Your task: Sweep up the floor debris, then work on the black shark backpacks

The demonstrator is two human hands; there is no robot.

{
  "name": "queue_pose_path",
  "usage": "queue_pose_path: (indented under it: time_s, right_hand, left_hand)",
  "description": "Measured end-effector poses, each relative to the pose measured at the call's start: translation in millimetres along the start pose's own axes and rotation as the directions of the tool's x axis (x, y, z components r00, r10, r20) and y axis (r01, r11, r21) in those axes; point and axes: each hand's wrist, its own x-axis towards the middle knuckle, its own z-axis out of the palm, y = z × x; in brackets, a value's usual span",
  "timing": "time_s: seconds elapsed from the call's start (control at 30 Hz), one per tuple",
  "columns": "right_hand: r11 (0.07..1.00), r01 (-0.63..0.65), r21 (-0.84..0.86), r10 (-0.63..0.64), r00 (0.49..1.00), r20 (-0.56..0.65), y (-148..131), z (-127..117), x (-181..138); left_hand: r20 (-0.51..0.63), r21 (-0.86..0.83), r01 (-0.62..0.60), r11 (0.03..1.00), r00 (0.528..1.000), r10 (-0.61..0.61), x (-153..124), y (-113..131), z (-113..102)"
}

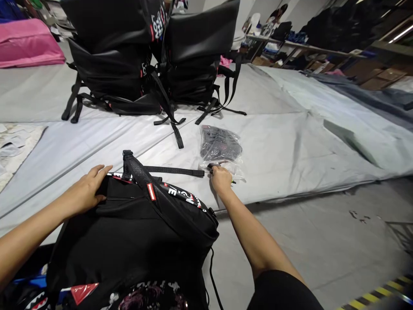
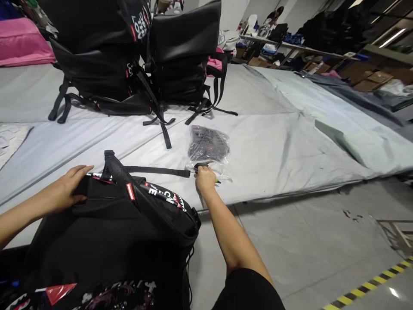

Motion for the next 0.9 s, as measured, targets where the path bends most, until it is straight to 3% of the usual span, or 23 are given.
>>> queue_pose_path:
  time_s: [0.13,0.27,0.33,0.4,0.5,0.53,0.6,0.67,0.7,0.77,0.83,0.9]
  right_hand:
    - [0.992,-0.037,0.118,0.036,0.999,0.014,20.1,-12.6,-4.0]
    - [0.971,-0.081,0.224,0.106,0.989,-0.102,22.4,-41.9,-19.1]
    - [0.957,-0.085,0.278,0.127,0.983,-0.136,11.2,-60.4,-32.5]
    - [0.915,-0.031,0.401,0.074,0.993,-0.094,-9.5,-79.5,-47.6]
    - [0.690,0.132,0.711,-0.156,0.987,-0.032,-55.4,-105.5,-70.2]
    - [0.597,0.181,0.782,-0.241,0.970,-0.040,-73.1,-112.7,-77.2]
    - [0.494,0.293,0.819,-0.389,0.917,-0.093,-109.0,-124.3,-90.3]
    - [0.453,0.426,0.783,-0.525,0.838,-0.152,-142.5,-132.3,-101.7]
    - [0.428,0.483,0.764,-0.588,0.791,-0.171,-157.6,-135.2,-106.8]
    - [0.368,0.534,0.761,-0.660,0.727,-0.190,-183.3,-139.2,-115.6]
    - [0.321,0.499,0.805,-0.659,0.728,-0.189,-202.8,-140.5,-122.3]
    - [0.290,0.435,0.853,-0.647,0.745,-0.160,-215.9,-139.2,-126.3]
  left_hand:
    - [0.006,-0.007,-0.003,1.000,1.000,0.003,0.7,0.1,-2.2]
    - [0.031,-0.004,0.040,0.999,0.999,-0.040,0.0,6.9,-6.0]
    - [0.036,0.006,0.058,0.998,0.998,-0.058,-0.1,14.5,-9.5]
    - [0.045,0.019,0.094,0.995,0.994,-0.095,-0.3,24.3,-14.4]
    - [0.044,0.045,0.156,0.987,0.987,-0.158,-4.7,40.5,-22.5]
    - [-0.010,0.049,0.149,0.988,0.989,-0.148,-8.5,46.0,-25.0]
    - [-0.247,0.002,0.086,0.996,0.965,-0.082,-20.2,57.5,-29.1]
    - [-0.518,-0.139,-0.072,0.988,0.855,-0.011,-35.1,70.0,-31.2]
    - [-0.587,-0.240,-0.179,0.954,0.810,0.005,-42.3,76.2,-31.4]
    - [-0.598,-0.444,-0.355,0.823,0.802,0.023,-53.8,87.0,-29.8]
    - [-0.576,-0.592,-0.404,0.698,0.817,-0.016,-60.2,93.1,-26.2]
    - [-0.612,-0.665,-0.399,0.632,0.776,-0.153,-62.6,93.2,-21.2]
